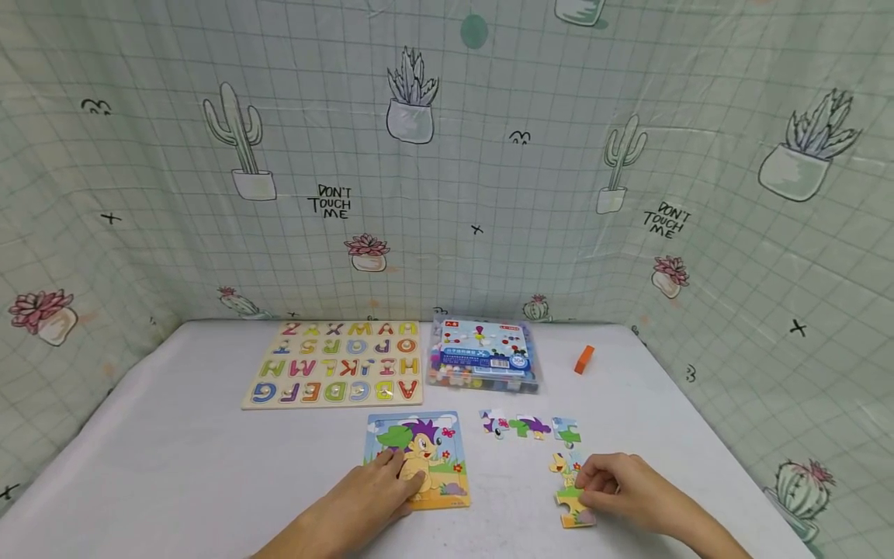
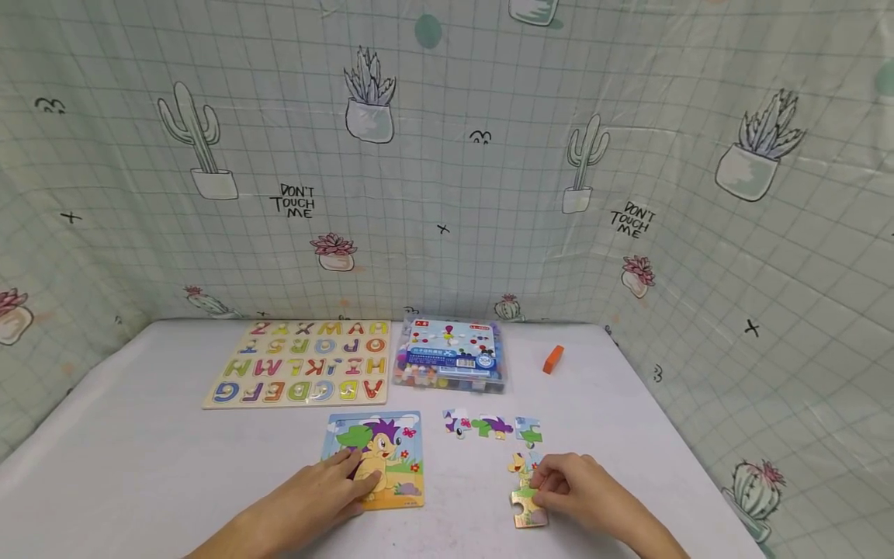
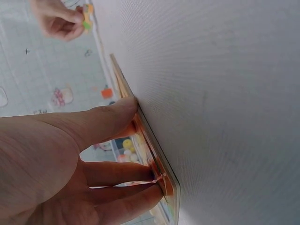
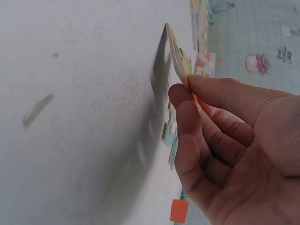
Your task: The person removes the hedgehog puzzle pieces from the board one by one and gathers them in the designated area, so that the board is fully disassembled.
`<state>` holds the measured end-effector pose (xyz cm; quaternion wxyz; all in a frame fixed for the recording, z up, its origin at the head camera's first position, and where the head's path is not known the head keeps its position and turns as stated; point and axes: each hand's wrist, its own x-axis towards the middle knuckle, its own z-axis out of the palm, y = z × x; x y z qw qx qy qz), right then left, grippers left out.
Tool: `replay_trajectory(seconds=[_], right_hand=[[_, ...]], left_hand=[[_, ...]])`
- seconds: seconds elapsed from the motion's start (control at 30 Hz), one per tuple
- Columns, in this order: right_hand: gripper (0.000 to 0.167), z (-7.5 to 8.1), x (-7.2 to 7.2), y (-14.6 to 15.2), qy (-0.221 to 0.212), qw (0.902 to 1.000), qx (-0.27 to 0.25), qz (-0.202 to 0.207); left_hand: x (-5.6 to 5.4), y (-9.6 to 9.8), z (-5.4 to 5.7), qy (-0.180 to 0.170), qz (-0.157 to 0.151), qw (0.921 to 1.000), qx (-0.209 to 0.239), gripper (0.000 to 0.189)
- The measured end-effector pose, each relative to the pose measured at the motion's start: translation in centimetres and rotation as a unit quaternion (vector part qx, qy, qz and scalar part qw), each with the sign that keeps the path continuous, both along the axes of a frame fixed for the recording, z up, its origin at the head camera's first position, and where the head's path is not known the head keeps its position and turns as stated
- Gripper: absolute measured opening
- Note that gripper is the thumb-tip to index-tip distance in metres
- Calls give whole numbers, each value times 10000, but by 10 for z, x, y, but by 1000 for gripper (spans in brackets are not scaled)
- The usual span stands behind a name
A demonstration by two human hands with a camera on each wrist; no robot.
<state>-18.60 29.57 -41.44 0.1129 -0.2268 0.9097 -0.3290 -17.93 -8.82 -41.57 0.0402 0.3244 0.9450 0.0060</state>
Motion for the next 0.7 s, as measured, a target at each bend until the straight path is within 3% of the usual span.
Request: replay_trajectory(seconds=[0.2,0.5,0.7], right_hand=[[12,0,0,9,75,9999,113,1],[14,1,2,14,-167,9997,177,3],[17,-1,6,11,-246,9991,275,-194]], left_hand=[[0,-1,0,-59,82,9999,46,37],[-1,-2,1,-174,100,9998,95,36],[-1,-1,1,-283,128,9995,72,37]])
